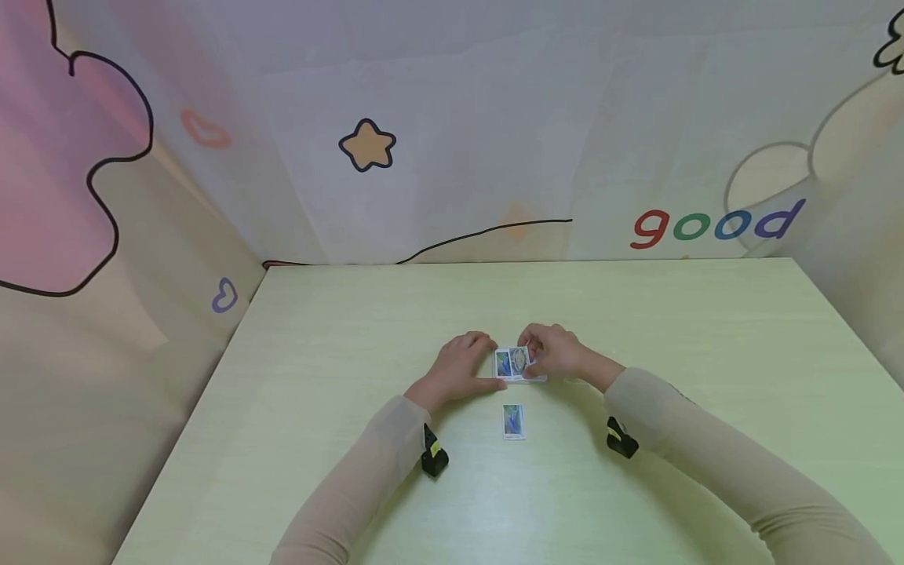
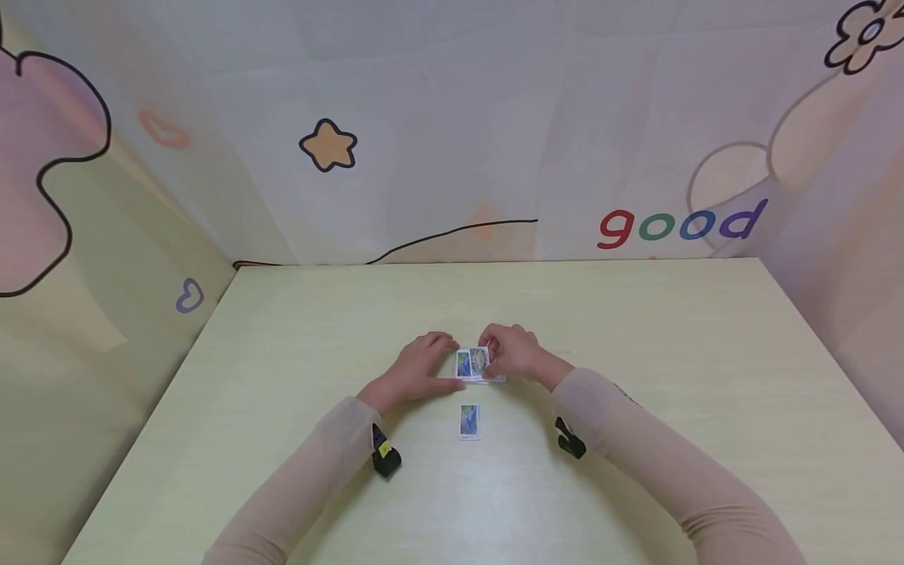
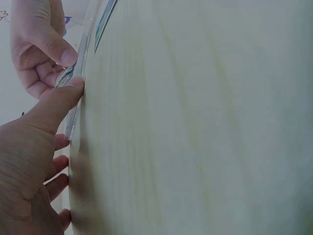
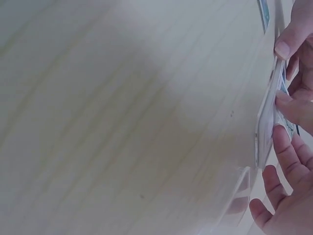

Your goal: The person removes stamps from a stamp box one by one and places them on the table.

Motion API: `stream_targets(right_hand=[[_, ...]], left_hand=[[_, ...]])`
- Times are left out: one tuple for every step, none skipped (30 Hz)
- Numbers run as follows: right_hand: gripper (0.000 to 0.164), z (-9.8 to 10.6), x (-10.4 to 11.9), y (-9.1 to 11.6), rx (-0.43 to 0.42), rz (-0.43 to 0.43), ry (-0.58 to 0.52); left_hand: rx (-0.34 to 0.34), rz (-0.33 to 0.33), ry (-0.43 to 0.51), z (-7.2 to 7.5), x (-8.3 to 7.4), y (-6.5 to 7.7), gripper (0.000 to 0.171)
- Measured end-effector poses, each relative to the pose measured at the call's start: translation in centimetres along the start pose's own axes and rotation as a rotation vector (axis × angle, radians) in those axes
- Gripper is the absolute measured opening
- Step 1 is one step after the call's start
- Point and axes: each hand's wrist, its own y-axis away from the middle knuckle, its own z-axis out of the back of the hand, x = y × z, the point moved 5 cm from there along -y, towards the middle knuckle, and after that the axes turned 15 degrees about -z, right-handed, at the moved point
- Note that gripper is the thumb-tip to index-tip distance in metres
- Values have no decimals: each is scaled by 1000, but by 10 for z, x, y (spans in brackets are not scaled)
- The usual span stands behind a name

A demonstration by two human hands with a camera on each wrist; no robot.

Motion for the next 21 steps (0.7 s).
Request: stream_targets(right_hand=[[41, 0, 0, 0, 3, 4, -2], [40, 0, 0, 0, 5, 6, -7], [40, 0, 0, 1, 8, 8, -14], [40, 0, 0, 1, 10, 11, -23], [39, 0, 0, 2, 12, 15, -34], [38, 0, 1, 2, 15, 17, -49], [37, 0, 1, 2, 16, 25, -60], [35, 1, 2, 3, 17, 32, -72], [34, 1, 2, 4, 17, 38, -86], [33, 1, 3, 4, 18, 42, -100], [32, 1, 3, 4, 20, 45, -111], [31, 2, 3, 5, 23, 49, -120], [31, 2, 2, 5, 25, 53, -124], [30, 2, 2, 5, 25, 51, -127], [29, 2, 2, 5, 25, 49, -131], [28, 2, 2, 5, 25, 51, -129], [27, 2, 1, 5, 23, 52, -128], [26, 2, 1, 5, 20, 57, -126], [25, 3, 1, 5, 17, 60, -124], [23, 3, 1, 5, 13, 64, -122], [22, 3, 1, 5, 11, 63, -125]], left_hand=[[-1, -2, 2, 0, 0, 0, 65], [-2, -4, 4, 0, 0, 0, 65], [-6, -8, 6, 0, -1, 0, 65], [-9, -11, 7, 0, -1, 0, 65], [-11, -15, 4, 0, -1, 0, 64], [-18, -22, -8, 0, -1, 0, 64], [-20, -23, -11, 0, -1, 0, 63], [-21, -24, -11, -1, -1, 0, 63], [-23, -24, -10, -1, -1, 0, 63], [-20, -20, -7, -1, -1, 0, 63], [-18, -17, -6, -1, 0, 0, 63], [-15, -12, -2, -1, 0, -1, 63], [-10, -5, 10, -2, 1, -1, 64], [-5, 0, 11, -2, 1, -1, 64], [0, 6, 11, -2, 1, -1, 65], [6, 12, 10, -3, 2, -1, 65], [8, 14, 6, -3, 2, -1, 65], [12, 17, 3, -3, 2, -1, 66], [14, 18, 0, -3, 2, -2, 66], [17, 20, -2, -2, 2, -2, 66], [14, 19, -4, -2, 2, -2, 66]])
